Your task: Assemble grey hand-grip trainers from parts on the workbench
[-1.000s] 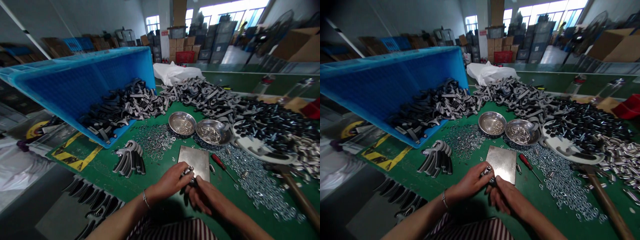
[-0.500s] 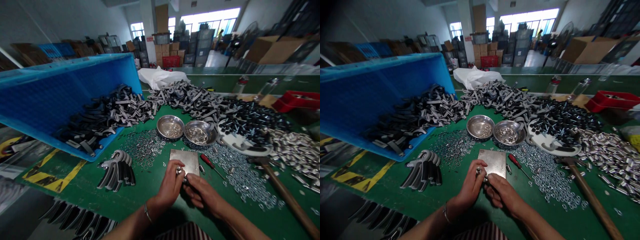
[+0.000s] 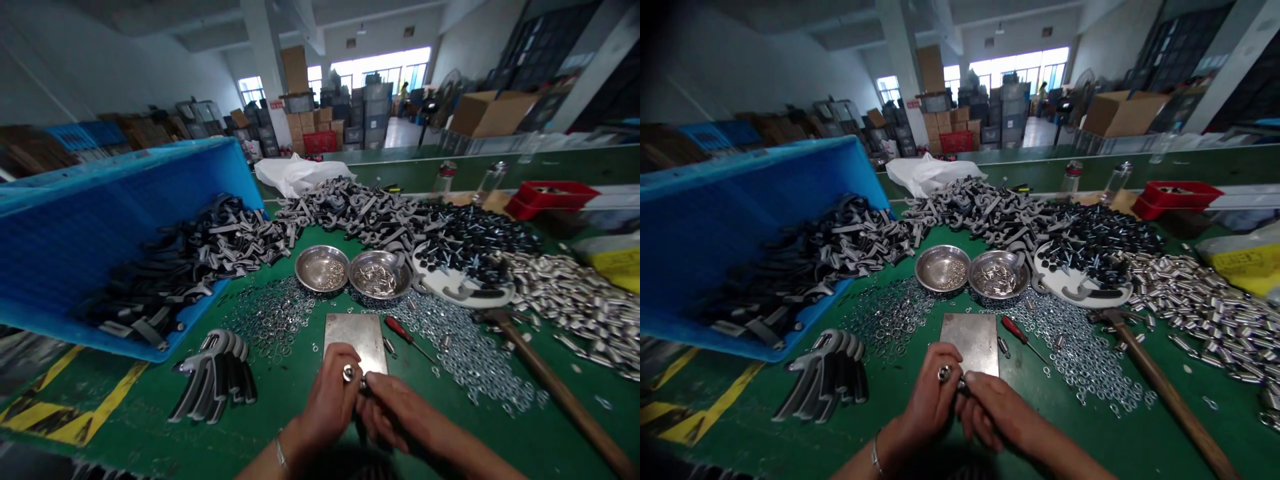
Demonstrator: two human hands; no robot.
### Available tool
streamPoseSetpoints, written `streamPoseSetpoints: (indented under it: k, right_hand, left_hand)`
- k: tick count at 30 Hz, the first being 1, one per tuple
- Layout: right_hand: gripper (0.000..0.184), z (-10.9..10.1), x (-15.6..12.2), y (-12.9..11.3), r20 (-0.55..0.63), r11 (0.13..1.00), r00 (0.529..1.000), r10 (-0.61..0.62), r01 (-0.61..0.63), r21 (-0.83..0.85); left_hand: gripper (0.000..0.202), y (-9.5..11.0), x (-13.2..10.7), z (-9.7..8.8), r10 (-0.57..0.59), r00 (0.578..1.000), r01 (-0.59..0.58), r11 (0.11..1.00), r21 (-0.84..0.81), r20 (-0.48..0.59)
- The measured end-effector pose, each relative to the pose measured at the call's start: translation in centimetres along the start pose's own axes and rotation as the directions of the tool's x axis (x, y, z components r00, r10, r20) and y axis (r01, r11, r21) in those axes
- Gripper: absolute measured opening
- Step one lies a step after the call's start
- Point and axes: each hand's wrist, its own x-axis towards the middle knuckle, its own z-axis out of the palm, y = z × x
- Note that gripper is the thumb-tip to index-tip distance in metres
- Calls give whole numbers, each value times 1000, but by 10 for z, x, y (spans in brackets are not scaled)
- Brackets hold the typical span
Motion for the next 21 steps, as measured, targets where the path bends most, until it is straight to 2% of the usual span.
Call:
streamPoseSetpoints:
  k: [2, 3, 4, 6, 7, 9, 11, 13, 14, 16, 18, 20, 21]
  right_hand:
    - [50, 2, -3, -3, -160, 991, 979, -128, 118, -71]
    - [49, 4, -4, -3, -182, 990, 974, -138, 136, -22]
    - [49, 6, -4, -1, -168, 989, 979, -113, 127, 80]
    - [54, 6, -3, 5, -47, 955, 999, -25, 38, 294]
    - [57, 4, -2, 8, -6, 944, 1000, 3, -1, 330]
    - [59, -4, 0, 12, -27, 980, 1000, -3, 8, 198]
    - [55, -19, -4, 11, -122, 990, 988, -99, 86, -108]
    - [47, -38, -16, 5, -168, 919, 964, -205, 131, -372]
    - [44, -49, -26, 2, -170, 888, 960, -222, 127, -442]
    - [43, -72, -51, -4, -204, 870, 959, -196, 75, -487]
    - [46, -100, -78, -6, -303, 875, 940, -159, -8, -484]
    - [47, -132, -102, -6, -456, 859, 873, -174, -92, -504]
    - [45, -149, -113, -5, -555, 825, 800, -226, -145, -546]
  left_hand:
    - [17, 5, 3, 1, -94, 992, 94, 996, -6, -85]
    - [18, 6, 5, 2, -98, 991, 98, 995, -3, -90]
    - [17, 7, 8, 2, -75, 996, 75, 997, 6, -53]
    - [15, 3, 17, 2, -36, 994, 30, 998, 55, 106]
    - [14, -1, 23, 2, -43, 981, 24, 994, 104, 189]
    - [15, -14, 41, 2, -83, 942, -2, 967, 253, 326]
    - [16, -29, 61, 1, -138, 890, -66, 904, 422, 434]
    - [21, -38, 85, -1, -172, 838, -162, 828, 536, 519]
    - [26, -39, 97, -1, -172, 823, -206, 798, 567, 541]
    - [30, -35, 125, 0, -145, 833, -251, 761, 598, 534]
    - [21, -30, 157, 7, -151, 861, -222, 748, 626, 485]
    - [16, -28, 190, 21, -222, 872, -146, 733, 664, 437]
    - [15, -30, 205, 30, -263, 866, -114, 724, 680, 426]
